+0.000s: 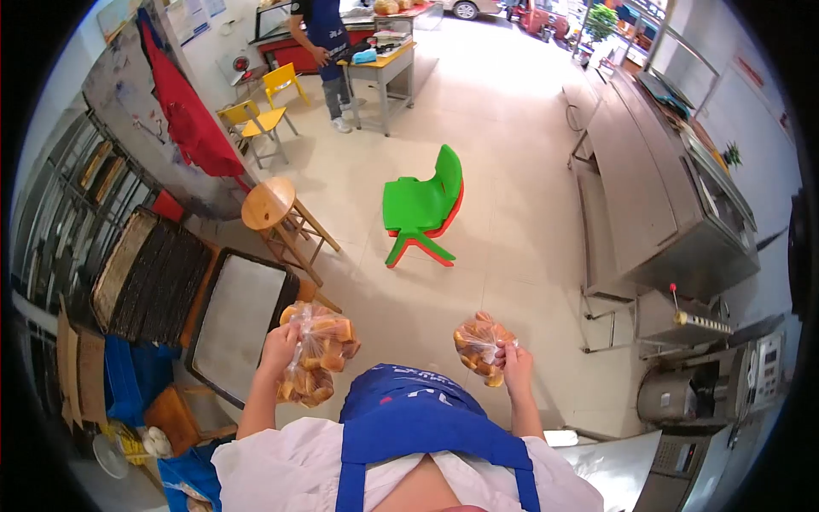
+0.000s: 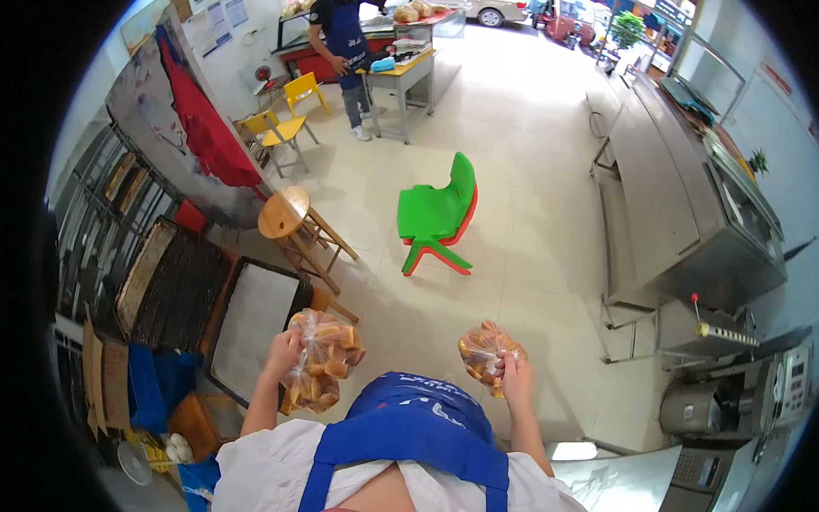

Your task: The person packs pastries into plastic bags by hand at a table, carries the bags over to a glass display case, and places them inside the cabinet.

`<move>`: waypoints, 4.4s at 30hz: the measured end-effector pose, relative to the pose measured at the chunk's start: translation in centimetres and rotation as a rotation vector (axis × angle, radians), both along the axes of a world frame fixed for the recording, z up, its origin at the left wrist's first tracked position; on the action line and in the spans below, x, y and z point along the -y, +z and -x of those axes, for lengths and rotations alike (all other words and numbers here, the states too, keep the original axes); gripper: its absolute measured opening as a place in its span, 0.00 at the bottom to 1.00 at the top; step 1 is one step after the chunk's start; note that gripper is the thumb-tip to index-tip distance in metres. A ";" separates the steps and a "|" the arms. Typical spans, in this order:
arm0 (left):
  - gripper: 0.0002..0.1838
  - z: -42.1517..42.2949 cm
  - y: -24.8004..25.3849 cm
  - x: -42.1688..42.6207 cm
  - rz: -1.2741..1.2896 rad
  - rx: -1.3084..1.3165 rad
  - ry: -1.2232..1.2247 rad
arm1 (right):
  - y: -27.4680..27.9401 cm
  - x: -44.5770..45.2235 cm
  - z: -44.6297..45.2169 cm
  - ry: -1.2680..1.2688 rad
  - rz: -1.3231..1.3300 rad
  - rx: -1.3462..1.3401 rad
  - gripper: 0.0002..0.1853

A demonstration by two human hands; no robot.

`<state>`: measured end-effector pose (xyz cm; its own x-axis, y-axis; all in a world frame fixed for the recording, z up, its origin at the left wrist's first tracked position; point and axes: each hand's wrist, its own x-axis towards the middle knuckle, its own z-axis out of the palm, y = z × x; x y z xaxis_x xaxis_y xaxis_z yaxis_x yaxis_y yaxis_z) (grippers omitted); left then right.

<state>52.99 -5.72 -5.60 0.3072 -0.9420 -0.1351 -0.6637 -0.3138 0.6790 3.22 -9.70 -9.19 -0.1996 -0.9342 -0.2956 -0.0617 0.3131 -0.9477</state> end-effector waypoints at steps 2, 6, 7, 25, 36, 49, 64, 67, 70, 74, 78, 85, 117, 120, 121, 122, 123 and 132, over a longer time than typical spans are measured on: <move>0.22 0.9 1.2 0.3 -0.023 0.008 0.024 | -1.0 1.8 0.5 0.033 -0.005 0.021 0.17; 0.21 1.7 1.3 1.5 -0.019 0.020 0.036 | -1.7 4.9 0.6 0.020 -0.045 0.001 0.16; 0.21 1.5 1.2 1.8 -0.019 0.025 0.037 | -1.8 5.3 0.4 0.000 -0.057 0.000 0.16; 0.23 0.5 -1.6 5.7 -0.034 -0.039 0.069 | -9.9 6.4 1.0 -0.056 -0.157 -0.063 0.15; 0.21 -0.4 -3.4 4.6 -0.078 0.060 -0.018 | -16.4 3.0 1.3 0.039 -0.374 -0.155 0.15; 0.20 1.8 -10.1 10.5 -0.048 0.279 -0.445 | -18.7 -0.4 -0.7 0.281 -0.378 -0.860 0.11; 0.21 0.2 -23.5 16.9 -0.271 0.230 -0.760 | -9.1 -6.5 -3.4 0.085 -0.718 -0.670 0.21; 0.22 -1.6 -28.5 15.0 -0.266 0.189 -0.745 | -15.5 -8.8 -2.7 0.008 -0.936 -0.638 0.22; 0.22 -3.2 -35.0 13.5 -0.131 -0.128 -0.632 | -18.7 -11.0 -1.1 0.118 -0.985 -0.694 0.24; 0.24 -3.0 -30.1 10.6 -0.314 0.411 -0.818 | -28.8 -13.6 1.8 0.193 -0.935 -0.843 0.21; 0.23 -0.8 -22.3 9.1 -0.347 0.205 -0.579 | -28.8 -11.6 2.9 0.383 -0.830 -0.950 0.20; 0.22 -1.0 -20.5 7.1 -0.516 0.178 -0.435 | -29.9 -11.2 5.5 0.665 -0.690 -1.080 0.19; 0.22 -1.1 -22.0 -1.3 -0.574 0.090 -0.187 | -27.6 -3.3 5.4 0.585 -0.661 -0.976 0.14; 0.21 -0.4 -20.3 -1.5 -0.555 0.006 -0.142 | -27.7 -3.8 6.4 0.592 -0.656 -0.996 0.14; 0.21 -0.5 -20.7 -1.6 -0.544 0.042 -0.172 | -27.6 -4.2 6.9 0.594 -0.655 -1.007 0.14; 0.20 -0.6 -20.9 -1.9 -0.534 0.079 -0.201 | -27.6 -4.5 7.5 0.594 -0.655 -1.014 0.14; 0.20 -0.6 -21.0 -2.1 -0.538 0.080 -0.200 | -27.6 -4.8 8.0 0.596 -0.654 -1.024 0.13; 0.21 -1.5 -24.3 -5.1 -0.445 0.102 -0.167 | -28.7 -5.1 10.4 0.658 -0.590 -1.081 0.13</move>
<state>54.50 -0.62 -29.93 0.1897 -0.8370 -0.5133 -0.7860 -0.4428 0.4315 -7.17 -4.59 -37.86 -0.1572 -0.7375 -0.6568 -0.9590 0.2728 -0.0768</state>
